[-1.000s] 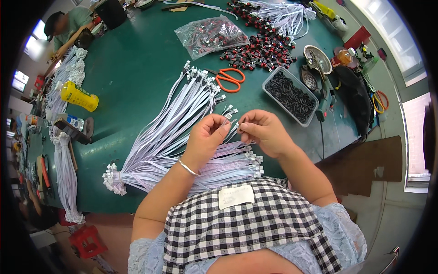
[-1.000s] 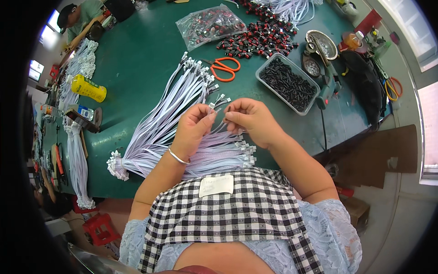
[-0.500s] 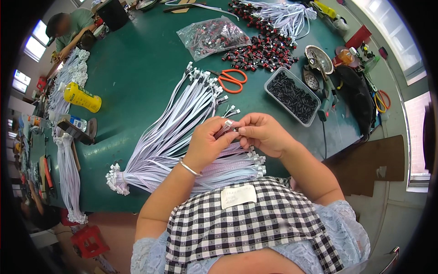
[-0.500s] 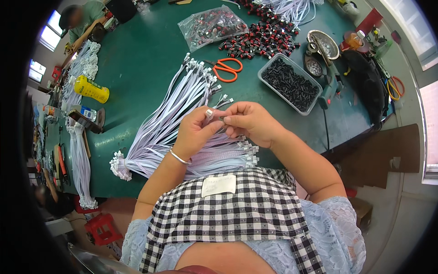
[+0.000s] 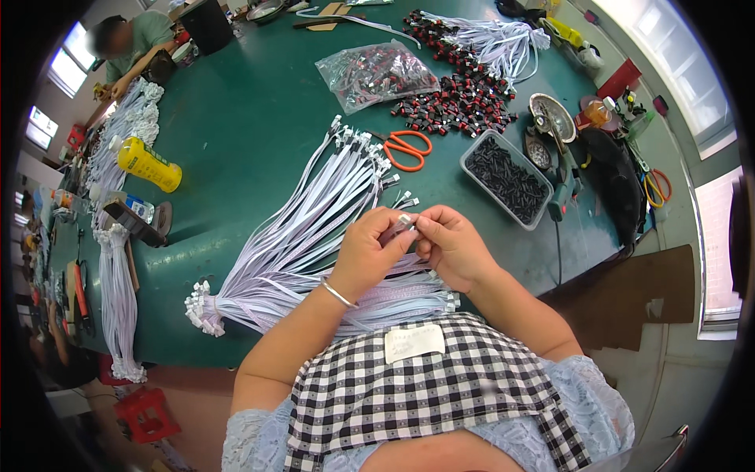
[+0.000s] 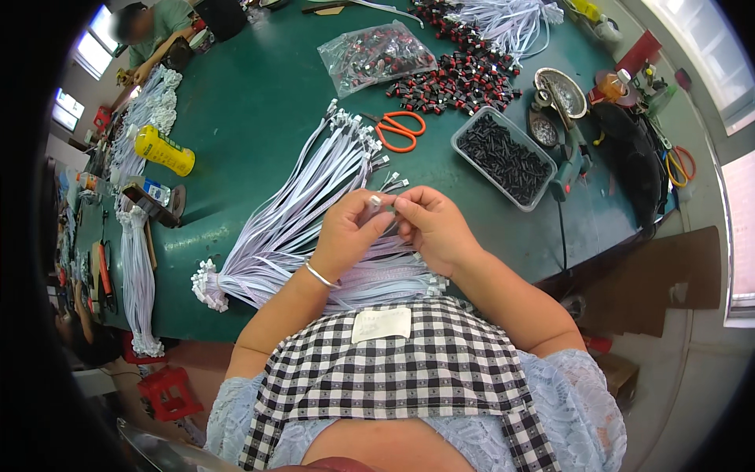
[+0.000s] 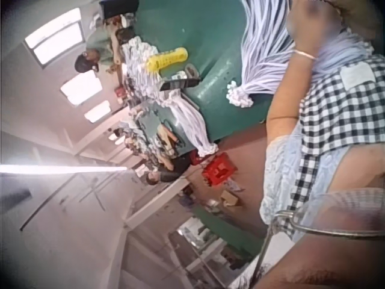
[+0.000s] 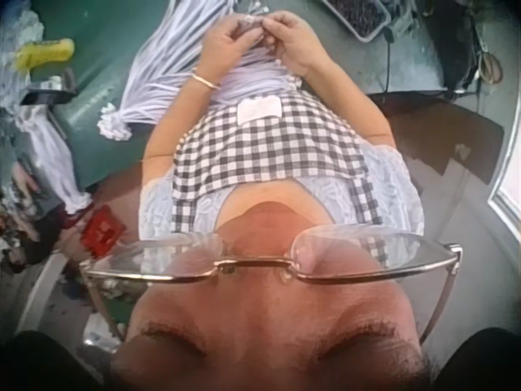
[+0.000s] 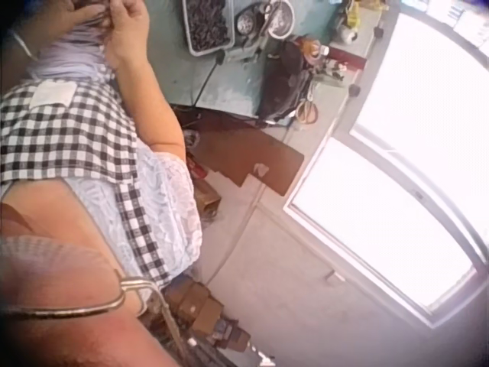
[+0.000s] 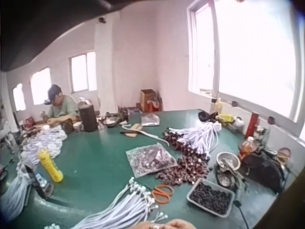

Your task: The person sits at a green workbench and repeatedly picks up white cables and small black plastic clips. They insert the clips onto the ends of the cables by hand and place the finished units into a pile. The workspace contains tools like scissors and a soldering iron, but the person uses only their hands for this assembly task.

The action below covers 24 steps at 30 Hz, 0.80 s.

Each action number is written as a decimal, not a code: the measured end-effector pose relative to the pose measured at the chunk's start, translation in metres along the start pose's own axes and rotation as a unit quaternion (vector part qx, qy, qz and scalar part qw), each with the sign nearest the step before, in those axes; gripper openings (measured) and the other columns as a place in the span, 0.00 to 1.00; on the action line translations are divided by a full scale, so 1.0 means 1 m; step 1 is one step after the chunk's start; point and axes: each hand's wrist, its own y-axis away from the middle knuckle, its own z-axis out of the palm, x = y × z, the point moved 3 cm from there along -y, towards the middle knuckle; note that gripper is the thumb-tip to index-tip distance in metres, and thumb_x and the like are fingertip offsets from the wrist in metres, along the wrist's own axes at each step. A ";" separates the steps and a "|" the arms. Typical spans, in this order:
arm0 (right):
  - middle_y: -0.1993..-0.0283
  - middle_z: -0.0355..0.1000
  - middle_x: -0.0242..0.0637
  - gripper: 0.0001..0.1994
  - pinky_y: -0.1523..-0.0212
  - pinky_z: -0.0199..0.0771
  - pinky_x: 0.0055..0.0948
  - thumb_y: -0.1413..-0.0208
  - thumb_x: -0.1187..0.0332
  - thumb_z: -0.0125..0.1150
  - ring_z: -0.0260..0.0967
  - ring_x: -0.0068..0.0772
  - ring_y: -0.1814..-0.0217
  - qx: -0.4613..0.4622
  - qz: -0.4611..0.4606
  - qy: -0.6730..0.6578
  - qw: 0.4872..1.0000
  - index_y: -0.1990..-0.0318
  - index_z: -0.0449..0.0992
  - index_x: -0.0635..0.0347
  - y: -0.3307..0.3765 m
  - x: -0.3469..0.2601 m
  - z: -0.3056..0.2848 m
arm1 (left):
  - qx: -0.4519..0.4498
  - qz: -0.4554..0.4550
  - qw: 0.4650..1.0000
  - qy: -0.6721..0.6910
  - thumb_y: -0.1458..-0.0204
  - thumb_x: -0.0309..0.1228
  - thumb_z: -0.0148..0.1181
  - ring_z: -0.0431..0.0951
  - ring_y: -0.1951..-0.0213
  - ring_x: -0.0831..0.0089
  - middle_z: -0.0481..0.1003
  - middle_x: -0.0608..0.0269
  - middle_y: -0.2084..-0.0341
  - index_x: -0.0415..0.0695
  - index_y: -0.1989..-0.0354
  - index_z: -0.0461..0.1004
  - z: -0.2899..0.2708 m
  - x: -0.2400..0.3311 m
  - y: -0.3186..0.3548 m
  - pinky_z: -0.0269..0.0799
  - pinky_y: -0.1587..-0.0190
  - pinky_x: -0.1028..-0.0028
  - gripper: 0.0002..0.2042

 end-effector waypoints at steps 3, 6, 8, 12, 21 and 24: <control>0.69 0.70 0.32 0.04 0.70 0.67 0.19 0.44 0.73 0.56 0.67 0.21 0.72 -0.001 -0.037 0.004 0.999 0.63 0.70 0.61 0.001 -0.006 -0.004 | -0.018 -0.090 0.981 0.172 0.43 0.28 0.53 0.64 0.75 0.87 0.72 0.70 0.70 0.40 0.56 0.71 0.003 0.007 0.002 0.60 0.73 0.86 0.09; 0.67 0.71 0.34 0.04 0.68 0.68 0.20 0.45 0.76 0.56 0.68 0.22 0.70 -0.009 -0.047 0.011 0.999 0.63 0.70 0.62 0.005 -0.018 -0.008 | -0.017 -0.100 0.980 0.173 0.43 0.29 0.52 0.62 0.76 0.88 0.72 0.70 0.73 0.40 0.60 0.71 -0.001 -0.001 0.002 0.58 0.74 0.87 0.07; 0.66 0.71 0.35 0.04 0.67 0.70 0.21 0.46 0.78 0.55 0.69 0.23 0.69 -0.015 -0.049 0.029 0.998 0.63 0.70 0.62 0.007 -0.026 -0.008 | -0.008 -0.097 0.977 0.188 0.43 0.28 0.53 0.62 0.78 0.88 0.70 0.70 0.76 0.39 0.62 0.71 0.001 -0.004 0.001 0.58 0.75 0.86 0.06; 0.66 0.72 0.36 0.04 0.67 0.72 0.22 0.46 0.77 0.57 0.71 0.24 0.69 -0.015 -0.056 0.033 0.998 0.63 0.70 0.62 0.010 -0.033 -0.002 | 0.006 -0.148 0.968 0.201 0.44 0.27 0.54 0.63 0.79 0.85 0.69 0.71 0.79 0.39 0.62 0.71 0.000 0.004 0.002 0.58 0.76 0.85 0.06; 0.70 0.71 0.33 0.06 0.69 0.69 0.19 0.45 0.72 0.59 0.69 0.21 0.71 0.024 -0.084 0.130 0.988 0.63 0.71 0.64 0.004 -0.030 -0.001 | -0.012 -0.199 0.940 0.277 0.44 0.30 0.54 0.65 0.79 0.84 0.68 0.71 0.79 0.41 0.62 0.70 -0.003 -0.005 0.000 0.59 0.76 0.85 0.06; 0.70 0.71 0.32 0.06 0.70 0.68 0.19 0.45 0.72 0.59 0.69 0.20 0.72 0.025 -0.106 0.155 0.982 0.63 0.71 0.64 0.001 -0.028 0.002 | -0.035 -0.211 0.930 0.298 0.43 0.31 0.53 0.65 0.79 0.84 0.67 0.72 0.80 0.42 0.63 0.70 -0.003 -0.007 0.000 0.59 0.76 0.85 0.06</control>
